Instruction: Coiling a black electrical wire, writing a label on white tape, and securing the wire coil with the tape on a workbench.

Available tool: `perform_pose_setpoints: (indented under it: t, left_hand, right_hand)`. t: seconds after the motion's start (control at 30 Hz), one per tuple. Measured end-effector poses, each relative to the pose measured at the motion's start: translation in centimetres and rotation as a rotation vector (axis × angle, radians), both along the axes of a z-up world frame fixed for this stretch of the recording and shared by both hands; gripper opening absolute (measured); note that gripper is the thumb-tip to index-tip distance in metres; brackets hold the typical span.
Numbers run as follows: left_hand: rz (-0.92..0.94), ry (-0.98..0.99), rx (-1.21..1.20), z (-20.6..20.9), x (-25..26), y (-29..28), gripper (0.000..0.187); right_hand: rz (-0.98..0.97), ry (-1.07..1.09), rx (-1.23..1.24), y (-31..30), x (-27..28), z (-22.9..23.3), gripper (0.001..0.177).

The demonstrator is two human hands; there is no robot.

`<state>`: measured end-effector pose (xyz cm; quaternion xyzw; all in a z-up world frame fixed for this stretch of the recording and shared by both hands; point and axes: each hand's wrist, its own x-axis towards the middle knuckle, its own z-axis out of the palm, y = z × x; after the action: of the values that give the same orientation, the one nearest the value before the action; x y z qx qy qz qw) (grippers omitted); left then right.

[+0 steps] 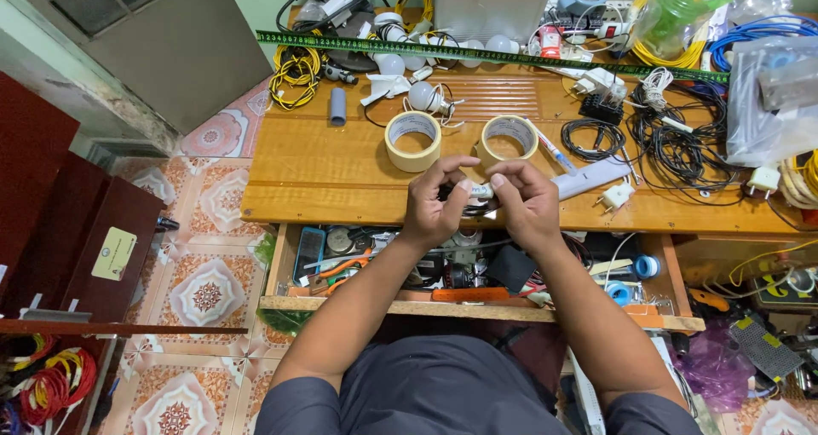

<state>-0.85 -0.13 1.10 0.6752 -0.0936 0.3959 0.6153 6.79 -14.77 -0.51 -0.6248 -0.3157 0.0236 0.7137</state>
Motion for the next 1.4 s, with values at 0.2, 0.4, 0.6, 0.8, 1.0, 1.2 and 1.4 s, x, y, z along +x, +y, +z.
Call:
perform_pose_setpoints:
  t: [0.2,0.4,0.6,0.8,1.0,1.2,1.4]
  left_hand:
    - [0.07,-0.109,0.12,-0.2,0.3,0.2,0.025]
    - [0.22,-0.222,0.268,-0.5,0.8,-0.5,0.022]
    - [0.133,-0.115,0.137,-1.6,1.0,0.2,0.024]
    - [-0.077,0.096,0.053,-1.5,0.8,1.6,0.023]
    - [-0.005,0.172,-0.017,-1.8,1.7,0.7,0.017]
    - [-0.19,0.349,-0.335,-4.8,3.3,0.2,0.009]
    - [-0.224,0.4,-0.527,-6.3,3.6,0.9,0.023]
  right_hand:
    - [0.141,-0.044,-0.03,-0.2,-1.1,3.4,0.05]
    - [0.068,-0.028,0.013,-0.5,0.5,0.1,0.04]
    - [0.036,-0.093,0.04,0.0,-0.2,2.3,0.03]
    - [-0.022,-0.239,-0.002,-1.1,1.4,-0.1,0.03]
    - [-0.077,-0.409,-0.027,-0.5,0.8,0.7,0.028]
    - [-0.176,-0.615,-0.058,0.1,-0.4,3.5,0.02]
    - [-0.216,-0.605,-0.092,-0.3,0.4,2.0,0.017]
